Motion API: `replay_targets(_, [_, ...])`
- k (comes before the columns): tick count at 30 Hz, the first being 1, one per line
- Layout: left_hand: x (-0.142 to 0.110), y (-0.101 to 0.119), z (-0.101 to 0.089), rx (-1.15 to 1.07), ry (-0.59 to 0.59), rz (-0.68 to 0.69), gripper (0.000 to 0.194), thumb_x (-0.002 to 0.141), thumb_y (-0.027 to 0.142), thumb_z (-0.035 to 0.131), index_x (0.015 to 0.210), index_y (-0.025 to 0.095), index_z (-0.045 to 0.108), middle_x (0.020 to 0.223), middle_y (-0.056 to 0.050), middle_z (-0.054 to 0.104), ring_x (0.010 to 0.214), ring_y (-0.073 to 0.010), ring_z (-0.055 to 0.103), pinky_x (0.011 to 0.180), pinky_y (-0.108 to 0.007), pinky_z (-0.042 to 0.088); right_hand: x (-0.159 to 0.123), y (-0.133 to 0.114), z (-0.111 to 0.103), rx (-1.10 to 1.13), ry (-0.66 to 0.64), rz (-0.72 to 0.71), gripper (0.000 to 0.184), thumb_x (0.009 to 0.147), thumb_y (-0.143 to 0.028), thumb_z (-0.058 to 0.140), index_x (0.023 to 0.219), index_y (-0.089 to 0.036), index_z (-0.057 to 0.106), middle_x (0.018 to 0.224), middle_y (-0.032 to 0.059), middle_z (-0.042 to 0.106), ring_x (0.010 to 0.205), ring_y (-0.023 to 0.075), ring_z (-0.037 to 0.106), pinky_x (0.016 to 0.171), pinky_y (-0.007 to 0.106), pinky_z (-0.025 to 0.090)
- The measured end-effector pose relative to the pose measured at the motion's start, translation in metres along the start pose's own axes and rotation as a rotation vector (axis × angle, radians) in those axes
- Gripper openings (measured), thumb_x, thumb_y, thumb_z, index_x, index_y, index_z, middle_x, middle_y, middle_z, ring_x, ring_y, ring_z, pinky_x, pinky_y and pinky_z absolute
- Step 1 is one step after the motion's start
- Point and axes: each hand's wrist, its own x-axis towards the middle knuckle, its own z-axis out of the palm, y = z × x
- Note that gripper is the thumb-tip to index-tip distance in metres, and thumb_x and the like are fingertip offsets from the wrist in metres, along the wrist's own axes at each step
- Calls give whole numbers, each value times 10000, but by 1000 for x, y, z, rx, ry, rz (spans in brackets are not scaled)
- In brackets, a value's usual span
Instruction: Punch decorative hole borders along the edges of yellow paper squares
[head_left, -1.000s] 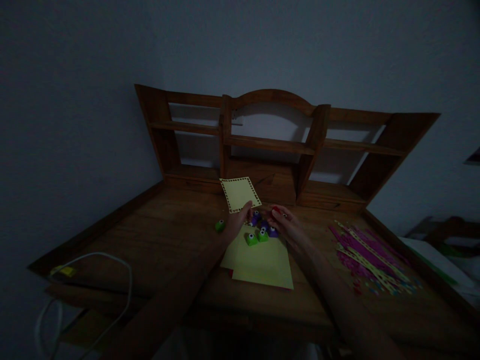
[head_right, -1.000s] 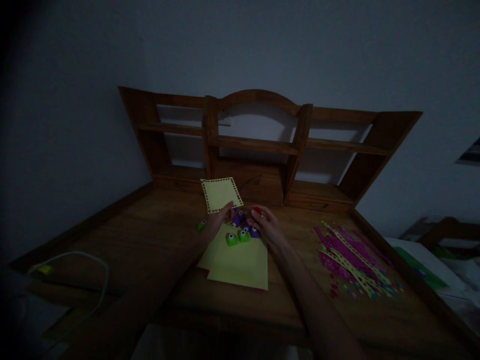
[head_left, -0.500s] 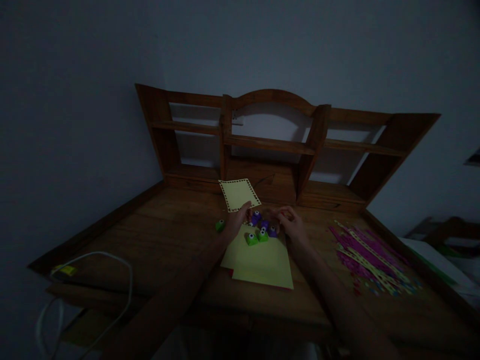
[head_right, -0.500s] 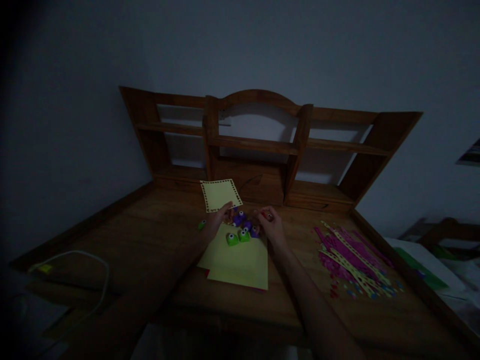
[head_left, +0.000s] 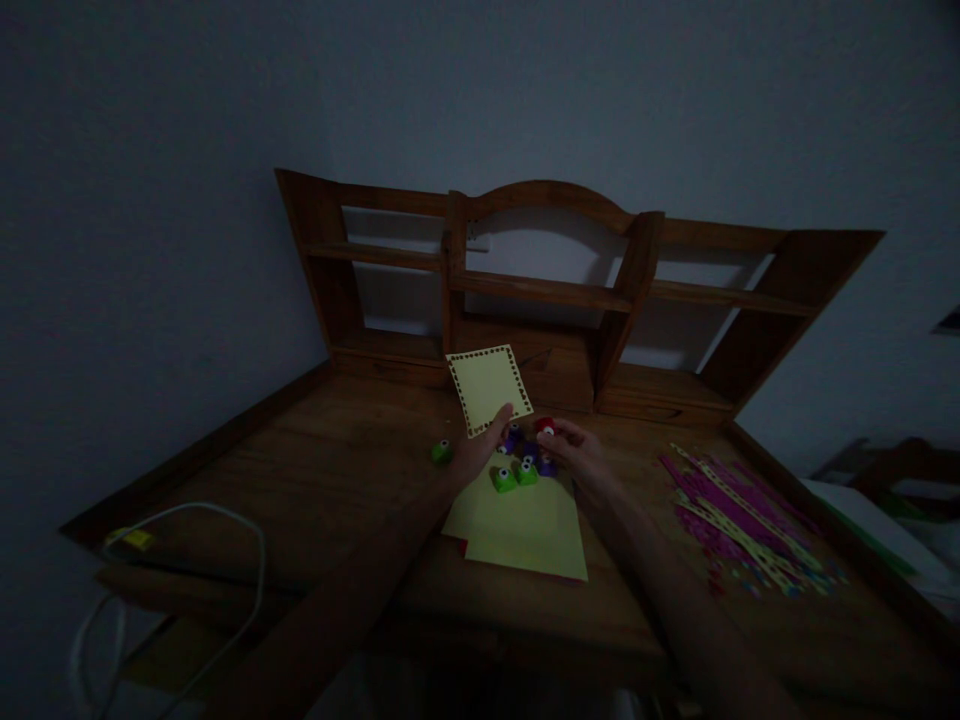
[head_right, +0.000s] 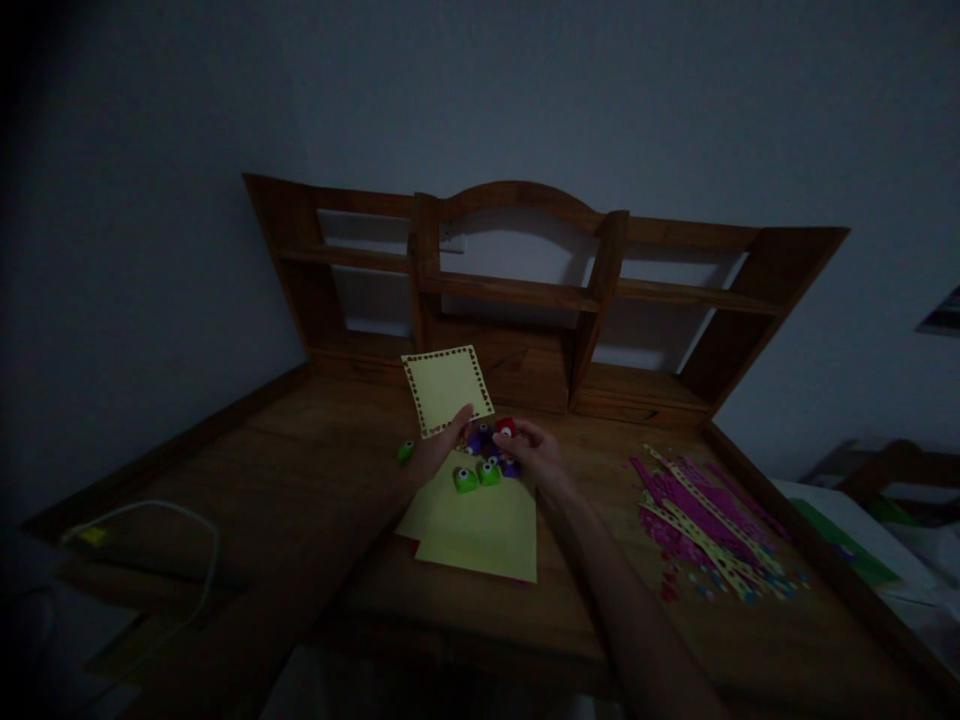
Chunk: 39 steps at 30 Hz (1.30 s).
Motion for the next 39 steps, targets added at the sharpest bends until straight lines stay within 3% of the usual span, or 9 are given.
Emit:
replay_targets(4, [-11, 10, 5, 77, -86, 114, 379, 793, 516, 654, 944, 172, 699, 955, -74, 736, 910, -215, 683, 883, -321, 524, -3, 0, 6, 14, -66, -24, 403, 583, -293, 884, 944, -234, 713, 911, 16, 738, 750, 150, 670, 702, 261, 516])
replay_targets(13, [-8, 1, 10, 126, -69, 186, 368, 818, 454, 648, 1043, 165, 673, 1117, -98, 703, 1029, -219, 661, 991, -355, 492, -6, -1, 10, 83, -97, 3, 328, 593, -301, 879, 862, -225, 707, 857, 7, 726, 699, 141, 654, 699, 279, 507])
replay_targets(21, [-8, -3, 7, 119, -82, 247, 358, 823, 464, 647, 1016, 164, 667, 1131, -100, 697, 1041, -211, 662, 1011, -363, 485, -9, -4, 12, 60, -93, -1, 331, 603, -318, 871, 875, -219, 710, 825, 11, 718, 683, 143, 644, 674, 280, 488])
replay_targets(29, [-7, -2, 8, 106, -77, 212, 337, 821, 457, 657, 989, 164, 673, 1086, -105, 710, 1043, -230, 663, 1009, -382, 489, -8, -6, 12, 38, -102, -3, 339, 607, -311, 868, 894, -225, 709, 838, 3, 714, 685, 139, 637, 681, 277, 477])
replay_targets(39, [-5, -5, 10, 108, -43, 254, 336, 835, 434, 645, 1051, 178, 668, 1104, -90, 704, 1022, -211, 668, 1011, -376, 482, -8, -6, 11, 11, -94, -12, 342, 612, -336, 866, 897, -231, 709, 830, 1, 708, 682, 143, 633, 676, 285, 481])
